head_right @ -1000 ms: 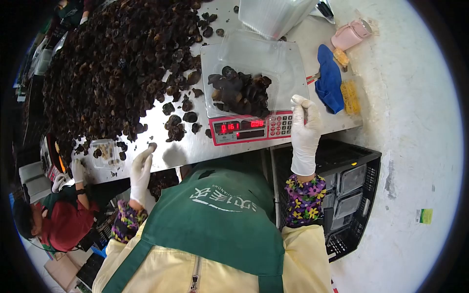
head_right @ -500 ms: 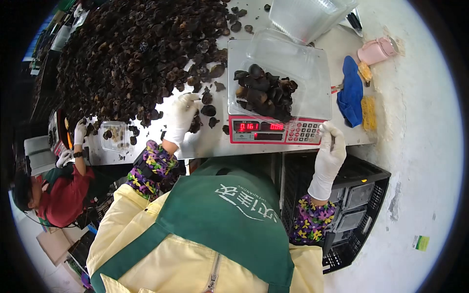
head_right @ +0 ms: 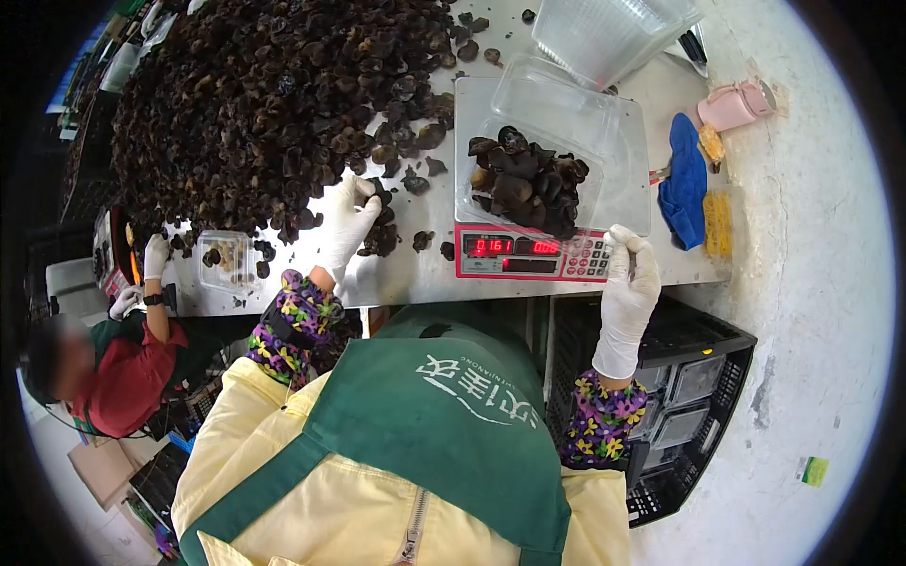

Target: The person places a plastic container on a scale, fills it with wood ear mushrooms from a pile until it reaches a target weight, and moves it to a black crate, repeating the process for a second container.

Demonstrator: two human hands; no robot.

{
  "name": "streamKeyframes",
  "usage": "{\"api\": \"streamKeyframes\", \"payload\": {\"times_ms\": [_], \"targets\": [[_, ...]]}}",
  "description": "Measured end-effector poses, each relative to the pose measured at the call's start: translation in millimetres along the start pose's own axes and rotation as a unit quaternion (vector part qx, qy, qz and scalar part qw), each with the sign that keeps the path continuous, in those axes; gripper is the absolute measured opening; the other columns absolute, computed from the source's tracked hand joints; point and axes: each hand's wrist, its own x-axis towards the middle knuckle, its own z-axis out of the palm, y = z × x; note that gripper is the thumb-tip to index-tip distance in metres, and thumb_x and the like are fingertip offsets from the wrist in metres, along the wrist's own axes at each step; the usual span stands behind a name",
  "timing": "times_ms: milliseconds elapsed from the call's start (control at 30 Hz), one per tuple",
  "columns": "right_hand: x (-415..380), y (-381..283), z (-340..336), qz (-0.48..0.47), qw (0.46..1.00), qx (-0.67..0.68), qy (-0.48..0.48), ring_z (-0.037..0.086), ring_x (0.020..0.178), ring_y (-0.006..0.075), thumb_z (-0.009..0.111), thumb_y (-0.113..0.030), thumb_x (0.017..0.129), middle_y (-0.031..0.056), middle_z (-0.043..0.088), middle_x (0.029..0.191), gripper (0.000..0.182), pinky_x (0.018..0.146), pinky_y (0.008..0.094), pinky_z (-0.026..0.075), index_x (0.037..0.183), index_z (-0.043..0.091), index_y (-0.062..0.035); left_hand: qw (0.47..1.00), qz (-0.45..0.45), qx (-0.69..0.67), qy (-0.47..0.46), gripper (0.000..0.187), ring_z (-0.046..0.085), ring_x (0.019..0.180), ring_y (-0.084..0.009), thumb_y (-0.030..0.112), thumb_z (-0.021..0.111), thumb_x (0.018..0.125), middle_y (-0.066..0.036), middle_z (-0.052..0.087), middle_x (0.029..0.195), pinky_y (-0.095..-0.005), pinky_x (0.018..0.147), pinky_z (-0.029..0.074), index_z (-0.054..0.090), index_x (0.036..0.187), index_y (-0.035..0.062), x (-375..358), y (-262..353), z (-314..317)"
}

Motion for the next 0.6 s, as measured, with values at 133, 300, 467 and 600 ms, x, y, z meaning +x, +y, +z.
{"api": "streamKeyframes", "payload": {"times_ms": [133,300,467,600], "targets": [[0,-4,10,-0.019,1.000,-0.013,-0.010,0.064,0.094,0.0120,0.057,0.001,0.099,0.0053,0.068,0.102,0.014,0.087,0.0248,0.050,0.110,0.066,0.0003,0.986,0.115,0.114,0.030,0.026,0.065,0.096,-0.0341,0.013,0.068,0.086,-0.017,0.067,0.101,-0.0408,0.083,0.052,0.062,0.111,0.0072,13,18,23],[1,-6,13,-0.061,0.997,-0.041,0.004,0.065,0.091,0.0119,0.060,0.004,0.095,0.0056,0.070,0.099,0.015,0.084,0.0252,0.051,0.107,0.067,-0.0010,0.927,0.172,0.331,-0.041,0.024,0.063,0.088,-0.0345,0.021,0.072,0.081,-0.017,0.060,0.092,-0.0442,0.074,0.053,0.062,0.097,0.0067,21,-5,54],[-7,-3,-1,-0.039,0.998,-0.043,0.029,0.068,0.092,0.0137,0.060,0.004,0.096,0.0071,0.071,0.099,0.014,0.084,0.0256,0.053,0.107,0.067,-0.0003,0.959,0.156,0.234,-0.030,0.016,0.063,0.087,-0.0352,0.018,0.069,0.084,-0.016,0.063,0.092,-0.0456,0.076,0.051,0.065,0.095,0.0065,16,3,39],[-11,3,-7,-0.039,0.998,-0.025,0.045,0.068,0.091,0.0150,0.061,0.002,0.096,0.0085,0.072,0.098,0.013,0.082,0.0264,0.053,0.107,0.067,-0.0004,0.967,0.244,0.055,0.051,0.020,0.064,0.090,-0.0257,0.006,0.074,0.084,-0.010,0.065,0.096,-0.0343,0.081,0.051,0.068,0.103,0.0050,17,91,29]]}}
